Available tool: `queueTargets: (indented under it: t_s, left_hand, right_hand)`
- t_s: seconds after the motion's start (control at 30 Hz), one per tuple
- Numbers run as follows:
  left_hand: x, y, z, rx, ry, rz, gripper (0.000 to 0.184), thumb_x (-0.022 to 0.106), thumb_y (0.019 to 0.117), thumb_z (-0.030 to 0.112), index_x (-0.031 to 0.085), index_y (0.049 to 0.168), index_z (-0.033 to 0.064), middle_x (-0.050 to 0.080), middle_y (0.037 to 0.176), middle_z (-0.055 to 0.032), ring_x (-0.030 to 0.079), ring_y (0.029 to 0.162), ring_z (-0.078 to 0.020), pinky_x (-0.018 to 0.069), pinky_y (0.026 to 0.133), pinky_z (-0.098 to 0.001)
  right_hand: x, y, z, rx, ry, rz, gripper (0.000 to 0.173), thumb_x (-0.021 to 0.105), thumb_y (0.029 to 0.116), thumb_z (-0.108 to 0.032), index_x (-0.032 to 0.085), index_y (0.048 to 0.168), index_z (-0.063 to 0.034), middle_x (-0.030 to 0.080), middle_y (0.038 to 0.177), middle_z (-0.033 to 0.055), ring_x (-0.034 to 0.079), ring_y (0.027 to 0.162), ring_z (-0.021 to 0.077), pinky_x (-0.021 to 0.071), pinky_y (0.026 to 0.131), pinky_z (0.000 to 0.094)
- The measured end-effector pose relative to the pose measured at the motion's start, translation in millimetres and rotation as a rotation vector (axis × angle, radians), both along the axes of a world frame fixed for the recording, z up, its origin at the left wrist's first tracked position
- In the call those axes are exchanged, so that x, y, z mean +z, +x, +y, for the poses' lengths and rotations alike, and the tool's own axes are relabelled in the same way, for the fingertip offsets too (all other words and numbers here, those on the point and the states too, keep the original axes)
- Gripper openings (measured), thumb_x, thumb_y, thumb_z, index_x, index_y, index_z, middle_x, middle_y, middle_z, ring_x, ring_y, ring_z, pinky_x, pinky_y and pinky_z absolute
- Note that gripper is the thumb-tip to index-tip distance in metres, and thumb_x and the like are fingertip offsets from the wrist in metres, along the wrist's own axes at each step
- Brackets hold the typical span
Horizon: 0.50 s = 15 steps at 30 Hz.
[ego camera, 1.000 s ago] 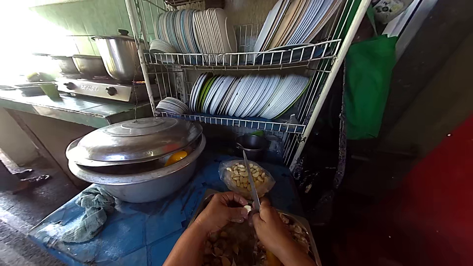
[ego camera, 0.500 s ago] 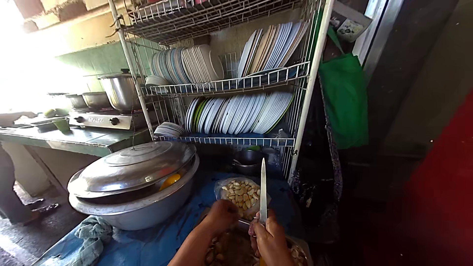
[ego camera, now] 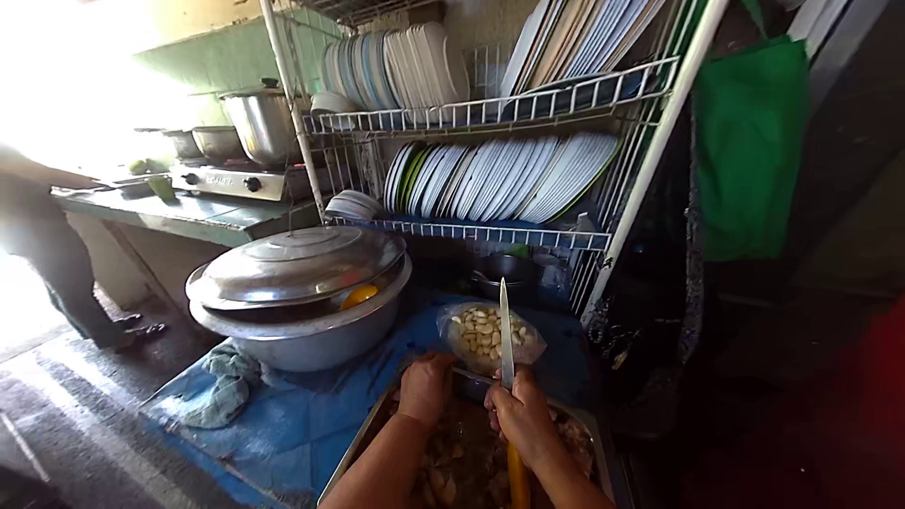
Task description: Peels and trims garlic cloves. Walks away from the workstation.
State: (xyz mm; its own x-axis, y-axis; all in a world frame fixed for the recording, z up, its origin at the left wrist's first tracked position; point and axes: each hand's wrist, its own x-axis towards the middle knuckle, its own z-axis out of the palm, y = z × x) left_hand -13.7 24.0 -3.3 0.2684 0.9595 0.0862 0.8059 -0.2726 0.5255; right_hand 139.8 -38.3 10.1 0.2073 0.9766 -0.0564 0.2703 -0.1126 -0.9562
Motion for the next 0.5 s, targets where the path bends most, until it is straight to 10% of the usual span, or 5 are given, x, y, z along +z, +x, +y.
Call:
queueTargets:
  t_s: [0.5]
  left_hand:
    - [17.3,30.7,-37.6,-0.022,-0.370,0.592,0.030,0.046,0.1011,-0.001,0.059,0.127,-0.0081,0.057,0.136,-0.0273,0.059,0.123,-0.0460,0.0527,0.091,-0.0612]
  right_hand:
    - [-4.0,-9.0,1.8,0.213,-0.080,-0.095,0.025,0.042,0.1059,-0.012,0.048,0.127,-0.0009,0.060,0.077,0.0045,0.059,0.053,0.0118,0.0523,0.051,0.0268]
